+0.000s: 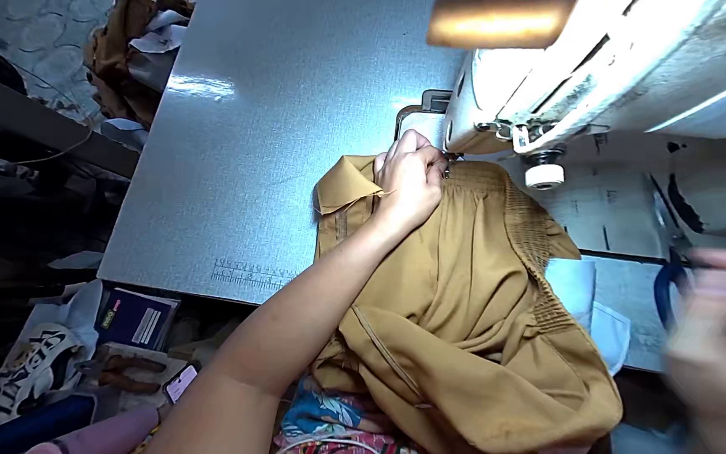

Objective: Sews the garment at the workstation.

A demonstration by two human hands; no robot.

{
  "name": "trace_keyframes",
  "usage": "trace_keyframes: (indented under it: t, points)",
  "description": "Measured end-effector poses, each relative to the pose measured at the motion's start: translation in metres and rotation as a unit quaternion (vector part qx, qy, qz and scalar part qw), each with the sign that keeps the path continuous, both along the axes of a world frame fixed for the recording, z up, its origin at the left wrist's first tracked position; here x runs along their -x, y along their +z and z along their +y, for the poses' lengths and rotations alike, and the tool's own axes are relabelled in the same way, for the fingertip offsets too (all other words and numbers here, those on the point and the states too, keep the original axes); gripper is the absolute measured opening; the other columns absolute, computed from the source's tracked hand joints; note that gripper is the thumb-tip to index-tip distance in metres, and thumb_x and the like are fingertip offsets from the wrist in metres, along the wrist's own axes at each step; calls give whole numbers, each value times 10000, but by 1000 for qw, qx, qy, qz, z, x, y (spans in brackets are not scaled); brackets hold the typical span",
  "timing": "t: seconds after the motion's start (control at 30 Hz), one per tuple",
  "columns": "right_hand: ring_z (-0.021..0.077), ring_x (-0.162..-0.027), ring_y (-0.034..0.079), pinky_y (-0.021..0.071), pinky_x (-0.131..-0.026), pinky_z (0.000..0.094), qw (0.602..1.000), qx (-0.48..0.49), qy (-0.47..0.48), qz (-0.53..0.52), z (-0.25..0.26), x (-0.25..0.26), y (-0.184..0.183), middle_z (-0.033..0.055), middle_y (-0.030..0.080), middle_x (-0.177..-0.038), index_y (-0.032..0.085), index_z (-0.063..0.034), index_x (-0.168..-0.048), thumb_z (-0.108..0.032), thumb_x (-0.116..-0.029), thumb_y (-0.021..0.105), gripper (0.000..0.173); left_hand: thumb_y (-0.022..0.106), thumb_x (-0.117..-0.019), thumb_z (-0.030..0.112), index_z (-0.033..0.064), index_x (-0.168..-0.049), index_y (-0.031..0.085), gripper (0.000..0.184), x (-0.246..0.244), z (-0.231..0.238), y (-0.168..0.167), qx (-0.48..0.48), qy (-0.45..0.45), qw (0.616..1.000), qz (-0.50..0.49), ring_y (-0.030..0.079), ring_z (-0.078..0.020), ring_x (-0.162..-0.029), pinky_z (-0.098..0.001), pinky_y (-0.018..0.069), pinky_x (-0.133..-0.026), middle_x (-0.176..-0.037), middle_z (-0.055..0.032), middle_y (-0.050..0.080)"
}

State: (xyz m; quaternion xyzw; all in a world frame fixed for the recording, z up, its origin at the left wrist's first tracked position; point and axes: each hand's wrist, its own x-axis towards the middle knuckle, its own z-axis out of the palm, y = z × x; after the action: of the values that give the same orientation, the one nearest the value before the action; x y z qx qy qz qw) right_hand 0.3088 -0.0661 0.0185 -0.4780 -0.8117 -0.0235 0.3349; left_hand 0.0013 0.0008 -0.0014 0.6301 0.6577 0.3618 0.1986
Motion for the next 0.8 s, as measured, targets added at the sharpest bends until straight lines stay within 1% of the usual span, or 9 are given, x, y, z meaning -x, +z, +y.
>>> trace_keyframes:
  t: [0.03,0.1,0.2,0.3,0.37,0.4,0.57,0.7,0.8]
  points:
    - [453,-1205,558,432,-1034,528,997,33,65,2,1,33,6,360,588,-1237,691,112,-1041,-260,-1042,486,425,572,-992,103,23,-912,736,200,0,0,0,1,1,1000,2,577,-235,-1061,-498,362,-984,-1023,-107,615]
    - [382,-1200,584,454,-1013,511,981,106,165,8,14,75,8,241,643,-1226,754,-7,-1022,-282,-998,527,358,562,-998,105,16,-913,727,206,0,-1,2,13,3,1000,10,576,-236,-1067,-496,361,-998,-1035,-111,609]
    - [329,-1172,635,494,-1000,519,954,195,225,-17,47,105,5,165,677,-1242,754,-40,-1141,-256,-999,514,353,552,-992,90,16,-893,706,197,-1,-1,3,24,-1,1000,19,567,-242,-1070,-491,360,-1001,-1037,-109,594]
    - [412,-997,705,529,-817,617,963,203,158,-81,74,127,5,207,724,-1082,745,-22,-1107,-221,-1038,515,312,562,-994,101,25,-909,716,192,0,0,4,27,2,999,25,564,-229,-1064,-479,361,-992,-1035,-99,590]
    - [436,-898,714,527,-722,626,976,161,109,-96,85,137,-1,230,721,-963,741,-11,-1040,-234,-1036,519,315,567,-991,106,29,-900,711,187,0,0,3,21,4,999,28,564,-224,-1059,-477,365,-973,-1033,-96,591]
    - [447,-886,719,528,-711,629,981,144,89,-97,90,141,-4,241,727,-954,745,-7,-1042,-237,-1038,519,322,572,-990,108,26,-897,714,188,0,0,3,16,5,999,27,570,-229,-1072,-485,366,-978,-1044,-103,603]
    - [458,-925,716,521,-750,621,989,127,25,-72,110,153,-19,258,730,-967,732,22,-1024,-312,-1021,523,394,576,-983,116,45,-881,721,192,0,1,-1,6,4,1000,29,579,-224,-1094,-493,364,-991,-1061,-98,621]
    - [396,-809,698,501,-709,591,987,153,45,-21,117,153,-28,218,715,-896,706,13,-1046,-333,-994,562,379,580,-999,128,45,-908,732,196,1,2,1,12,5,1000,22,585,-223,-1098,-497,366,-1001,-1078,-98,632]
    - [359,-910,707,520,-808,568,984,156,79,9,117,150,-33,197,728,-986,723,-18,-1086,-314,-993,574,345,578,-1006,131,48,-925,738,197,1,2,0,15,4,1000,24,588,-213,-1095,-495,369,-1010,-1076,-91,633]
